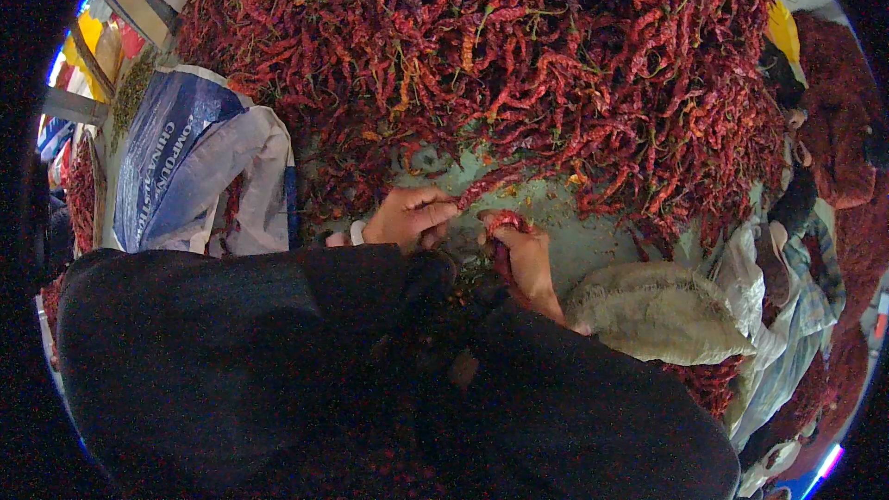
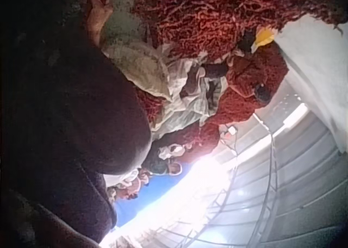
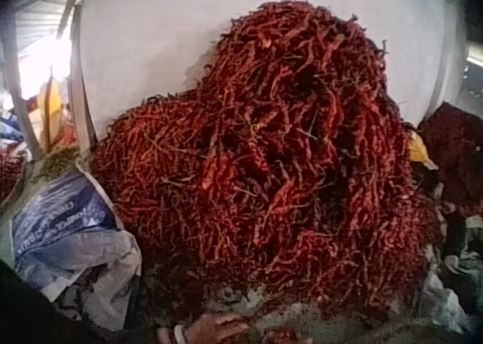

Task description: The person sits on the floor and removes stems from dried red chili peppers by hand. They pick up individual peppers, pull off the stems, and place the peppers into a pile.

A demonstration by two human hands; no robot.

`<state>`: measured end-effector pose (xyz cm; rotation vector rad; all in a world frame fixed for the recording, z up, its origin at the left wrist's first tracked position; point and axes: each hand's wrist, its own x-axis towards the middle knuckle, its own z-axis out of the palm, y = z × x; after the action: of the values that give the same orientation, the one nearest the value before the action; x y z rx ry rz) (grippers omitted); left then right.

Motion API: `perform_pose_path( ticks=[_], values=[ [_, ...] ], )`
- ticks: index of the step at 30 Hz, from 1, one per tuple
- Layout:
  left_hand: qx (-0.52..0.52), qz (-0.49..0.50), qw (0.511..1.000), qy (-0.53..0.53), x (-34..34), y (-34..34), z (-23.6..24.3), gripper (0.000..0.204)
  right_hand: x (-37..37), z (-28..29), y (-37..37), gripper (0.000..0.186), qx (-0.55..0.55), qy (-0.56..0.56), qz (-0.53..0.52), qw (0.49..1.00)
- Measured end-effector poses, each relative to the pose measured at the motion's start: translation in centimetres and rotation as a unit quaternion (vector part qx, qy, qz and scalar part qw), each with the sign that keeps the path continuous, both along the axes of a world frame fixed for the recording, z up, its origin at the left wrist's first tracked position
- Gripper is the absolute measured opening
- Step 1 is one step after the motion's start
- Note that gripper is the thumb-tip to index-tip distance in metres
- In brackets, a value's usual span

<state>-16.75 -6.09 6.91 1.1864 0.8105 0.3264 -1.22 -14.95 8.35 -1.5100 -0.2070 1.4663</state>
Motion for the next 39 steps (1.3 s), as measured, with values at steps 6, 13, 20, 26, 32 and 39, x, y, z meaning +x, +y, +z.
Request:
perform_pose_path(
  ticks=[6,13,20,26,32,39],
  values=[
    [0.323,-0.064,0.944,0.003,-0.8,0.7,-2.6,0.011,-1.3,-0.1,-0.9,0.026,0.232,-0.429,0.092,0.868],
    [0.348,-0.185,0.911,0.125,0.2,0.2,0.2,0.02,-0.1,-0.7,-0.9,0.041,0.279,-0.568,0.278,0.723],
    [0.287,-0.105,0.952,-0.013,-0.5,0.7,-2.0,0.019,-0.4,-1.7,-1.0,0.027,0.216,-0.417,0.258,0.844],
    [-0.017,-0.032,0.993,-0.108,-0.1,1.4,-2.7,0.02,-0.1,-0.8,-1.0,0.016,0.076,-0.127,0.117,0.982],
    [-0.099,-0.004,0.977,-0.189,0.7,0.4,-1.4,0.021,-0.9,0.9,-0.6,0.015,0.021,-0.001,0.092,0.996],
    [-0.183,0.035,0.95,-0.251,0.4,0.0,-2.1,0.021,-1.1,-1.2,-1.1,0.018,0.037,0.043,0.053,0.997]
  ],
)
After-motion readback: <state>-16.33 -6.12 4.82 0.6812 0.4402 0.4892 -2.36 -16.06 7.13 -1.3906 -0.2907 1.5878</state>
